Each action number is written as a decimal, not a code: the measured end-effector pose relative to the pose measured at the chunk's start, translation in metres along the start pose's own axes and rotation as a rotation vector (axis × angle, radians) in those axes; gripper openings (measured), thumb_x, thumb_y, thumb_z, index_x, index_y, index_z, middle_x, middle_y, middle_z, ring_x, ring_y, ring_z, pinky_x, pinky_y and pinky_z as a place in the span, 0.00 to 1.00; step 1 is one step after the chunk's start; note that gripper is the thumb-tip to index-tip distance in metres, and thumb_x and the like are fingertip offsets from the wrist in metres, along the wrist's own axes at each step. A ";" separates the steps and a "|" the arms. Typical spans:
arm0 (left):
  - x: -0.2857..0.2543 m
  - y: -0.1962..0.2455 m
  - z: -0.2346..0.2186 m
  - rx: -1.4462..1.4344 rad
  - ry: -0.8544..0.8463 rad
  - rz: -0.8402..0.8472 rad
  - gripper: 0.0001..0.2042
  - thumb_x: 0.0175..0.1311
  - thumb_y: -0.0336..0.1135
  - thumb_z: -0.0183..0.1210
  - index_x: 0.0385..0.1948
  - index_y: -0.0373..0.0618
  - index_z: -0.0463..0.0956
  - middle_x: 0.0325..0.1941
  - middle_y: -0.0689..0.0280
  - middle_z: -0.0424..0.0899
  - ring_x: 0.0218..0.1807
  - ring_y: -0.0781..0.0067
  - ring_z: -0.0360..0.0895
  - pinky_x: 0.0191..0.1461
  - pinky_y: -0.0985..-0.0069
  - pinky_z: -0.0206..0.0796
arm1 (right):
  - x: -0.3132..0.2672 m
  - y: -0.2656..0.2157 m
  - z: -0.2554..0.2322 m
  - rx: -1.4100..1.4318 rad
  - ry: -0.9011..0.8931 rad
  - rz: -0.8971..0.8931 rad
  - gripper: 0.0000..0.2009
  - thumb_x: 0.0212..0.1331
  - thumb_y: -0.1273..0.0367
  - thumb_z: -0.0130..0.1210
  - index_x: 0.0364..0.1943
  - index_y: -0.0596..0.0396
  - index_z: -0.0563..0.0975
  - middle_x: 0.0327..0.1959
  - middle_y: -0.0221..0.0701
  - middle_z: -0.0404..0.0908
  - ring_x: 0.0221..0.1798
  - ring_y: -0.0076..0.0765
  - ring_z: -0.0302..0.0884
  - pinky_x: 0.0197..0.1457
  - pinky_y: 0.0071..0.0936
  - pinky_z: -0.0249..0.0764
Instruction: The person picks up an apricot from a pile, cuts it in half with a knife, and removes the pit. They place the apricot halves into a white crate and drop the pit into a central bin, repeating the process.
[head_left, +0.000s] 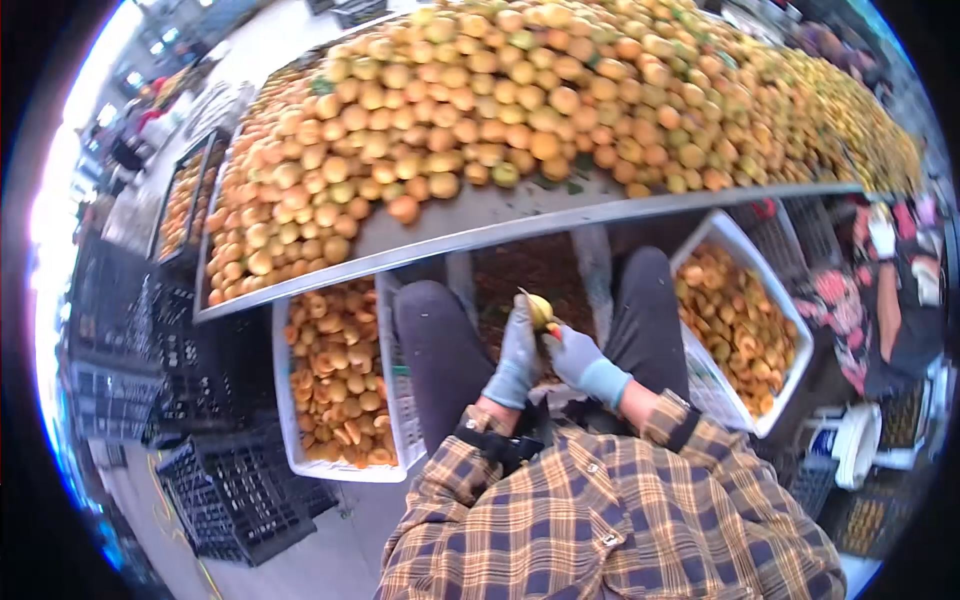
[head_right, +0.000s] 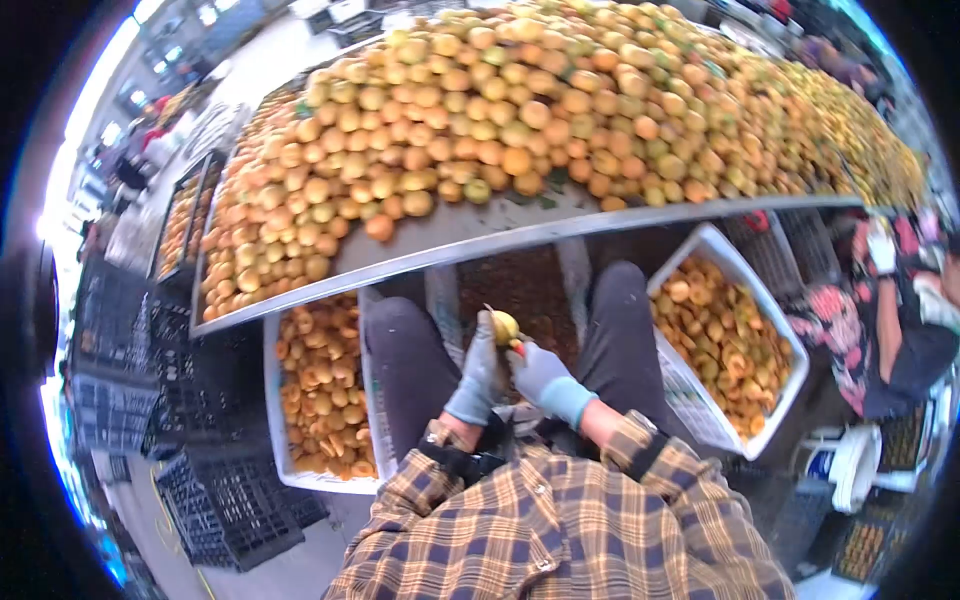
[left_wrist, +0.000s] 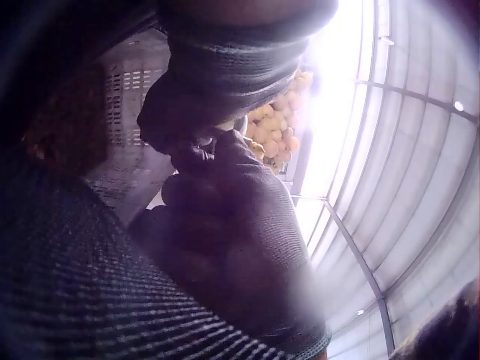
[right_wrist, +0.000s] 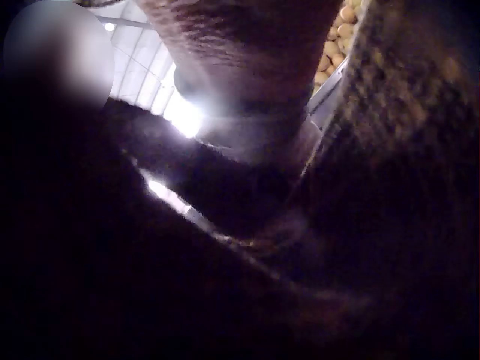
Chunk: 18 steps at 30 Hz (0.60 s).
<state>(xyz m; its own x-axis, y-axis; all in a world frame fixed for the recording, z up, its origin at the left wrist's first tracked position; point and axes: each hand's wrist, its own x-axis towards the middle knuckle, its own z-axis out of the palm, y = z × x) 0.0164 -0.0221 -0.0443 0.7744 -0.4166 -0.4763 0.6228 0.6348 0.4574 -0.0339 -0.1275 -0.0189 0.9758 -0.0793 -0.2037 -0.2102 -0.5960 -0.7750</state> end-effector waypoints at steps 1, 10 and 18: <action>-0.001 0.000 0.000 0.011 0.030 0.033 0.25 0.60 0.63 0.50 0.35 0.47 0.73 0.30 0.63 0.78 0.31 0.70 0.76 0.36 0.73 0.70 | 0.002 -0.005 -0.003 -0.007 -0.029 0.043 0.16 0.64 0.59 0.46 0.44 0.59 0.73 0.36 0.52 0.78 0.43 0.60 0.74 0.42 0.45 0.71; -0.007 0.004 0.007 -0.158 0.169 -0.051 0.29 0.64 0.64 0.41 0.38 0.40 0.71 0.30 0.59 0.78 0.34 0.55 0.76 0.43 0.60 0.71 | -0.017 -0.016 -0.018 -0.136 -0.219 0.140 0.20 0.64 0.55 0.43 0.43 0.61 0.70 0.35 0.53 0.79 0.40 0.60 0.77 0.43 0.48 0.72; 0.014 -0.004 -0.006 -0.105 0.277 -0.090 0.32 0.63 0.65 0.39 0.35 0.40 0.74 0.31 0.57 0.80 0.36 0.59 0.76 0.44 0.64 0.72 | 0.009 0.012 -0.001 -0.184 -0.151 0.014 0.19 0.64 0.56 0.45 0.42 0.61 0.70 0.30 0.51 0.79 0.37 0.60 0.77 0.37 0.48 0.72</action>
<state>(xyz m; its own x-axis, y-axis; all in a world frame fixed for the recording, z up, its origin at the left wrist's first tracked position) 0.0237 -0.0270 -0.0572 0.6475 -0.2904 -0.7046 0.6616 0.6731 0.3305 -0.0274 -0.1358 -0.0295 0.9499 0.0240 -0.3118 -0.1956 -0.7323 -0.6523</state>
